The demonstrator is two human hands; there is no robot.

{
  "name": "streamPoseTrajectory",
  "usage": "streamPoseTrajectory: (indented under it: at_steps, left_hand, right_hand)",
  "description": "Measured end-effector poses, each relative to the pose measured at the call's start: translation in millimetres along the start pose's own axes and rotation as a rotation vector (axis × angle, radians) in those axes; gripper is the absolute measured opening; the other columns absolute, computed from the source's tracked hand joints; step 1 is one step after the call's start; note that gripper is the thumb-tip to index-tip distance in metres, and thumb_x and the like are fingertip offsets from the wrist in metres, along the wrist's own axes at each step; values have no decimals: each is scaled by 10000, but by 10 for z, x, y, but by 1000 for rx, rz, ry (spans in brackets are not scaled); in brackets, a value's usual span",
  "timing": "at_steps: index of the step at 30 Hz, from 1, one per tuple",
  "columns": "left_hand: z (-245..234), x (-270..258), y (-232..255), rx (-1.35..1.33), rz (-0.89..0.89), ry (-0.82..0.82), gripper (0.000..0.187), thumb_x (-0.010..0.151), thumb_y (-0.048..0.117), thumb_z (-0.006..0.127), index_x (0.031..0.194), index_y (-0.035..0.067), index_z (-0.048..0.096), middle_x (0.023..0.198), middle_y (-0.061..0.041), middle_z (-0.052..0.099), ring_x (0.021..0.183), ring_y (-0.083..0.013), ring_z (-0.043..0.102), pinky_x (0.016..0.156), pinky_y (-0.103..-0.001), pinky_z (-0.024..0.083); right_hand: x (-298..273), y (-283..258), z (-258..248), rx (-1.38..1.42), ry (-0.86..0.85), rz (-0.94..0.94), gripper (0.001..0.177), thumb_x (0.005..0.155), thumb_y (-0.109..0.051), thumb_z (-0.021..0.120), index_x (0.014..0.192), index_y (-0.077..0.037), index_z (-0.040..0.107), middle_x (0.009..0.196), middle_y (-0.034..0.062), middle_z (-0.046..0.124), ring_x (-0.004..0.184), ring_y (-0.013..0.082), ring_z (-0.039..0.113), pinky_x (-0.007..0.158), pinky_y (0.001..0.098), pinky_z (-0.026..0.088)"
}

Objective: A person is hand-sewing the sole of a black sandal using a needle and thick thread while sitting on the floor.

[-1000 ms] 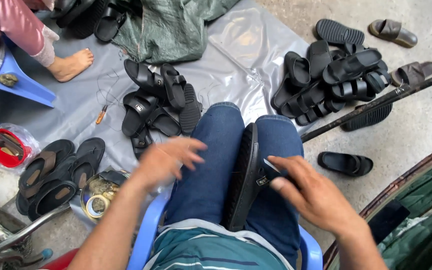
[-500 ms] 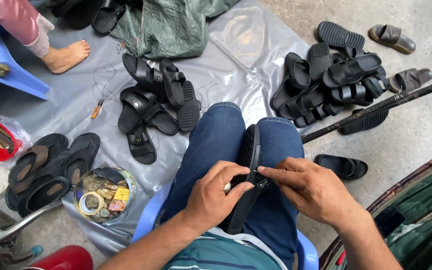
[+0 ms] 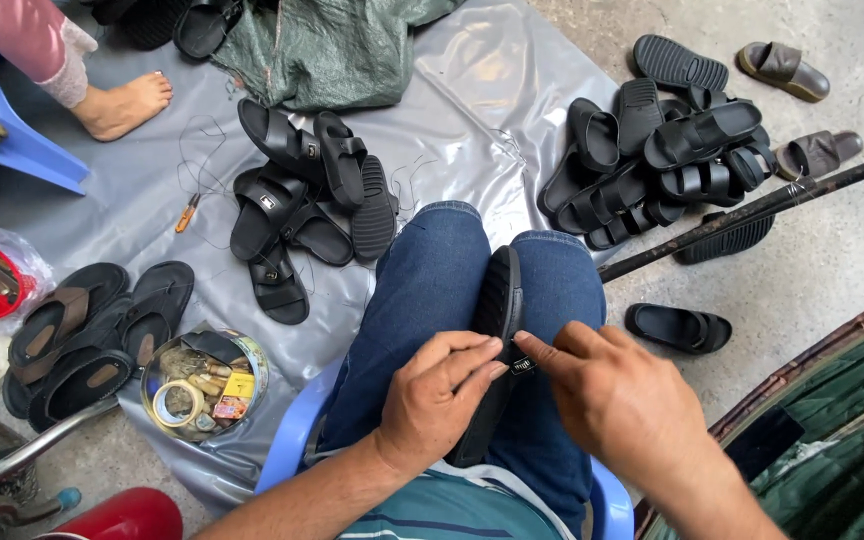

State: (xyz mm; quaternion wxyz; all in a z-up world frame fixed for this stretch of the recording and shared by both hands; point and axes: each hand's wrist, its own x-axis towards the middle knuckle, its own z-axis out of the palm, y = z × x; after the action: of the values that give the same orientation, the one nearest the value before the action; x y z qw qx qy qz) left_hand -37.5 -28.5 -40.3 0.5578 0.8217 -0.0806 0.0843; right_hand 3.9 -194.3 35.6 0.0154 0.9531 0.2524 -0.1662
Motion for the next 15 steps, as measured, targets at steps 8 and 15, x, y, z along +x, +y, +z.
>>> streamPoseTrajectory:
  at_steps: [8, 15]
  left_hand:
    - [-3, -15, -113, -115, 54, 75, 259, 726, -34, 692, 975, 31, 658, 969, -96, 627, 642, -106, 593, 579, -178, 530]
    - [9, 84, -9, -25, 184, 117, 147, 750, -5, 698, 889, 37, 673, 877, -68, 631, 606, -181, 614, 512, -268, 504]
  right_hand:
    - [106, 79, 146, 204, 290, -182, 417, 644, -87, 617, 1045, -195, 654, 826, -44, 594, 590, 153, 544, 531, 270, 450]
    - [131, 15, 138, 178, 458, -183, 254, 684, -44, 641, 930, -106, 657, 817, -15, 627, 604, 167, 564, 514, 273, 443]
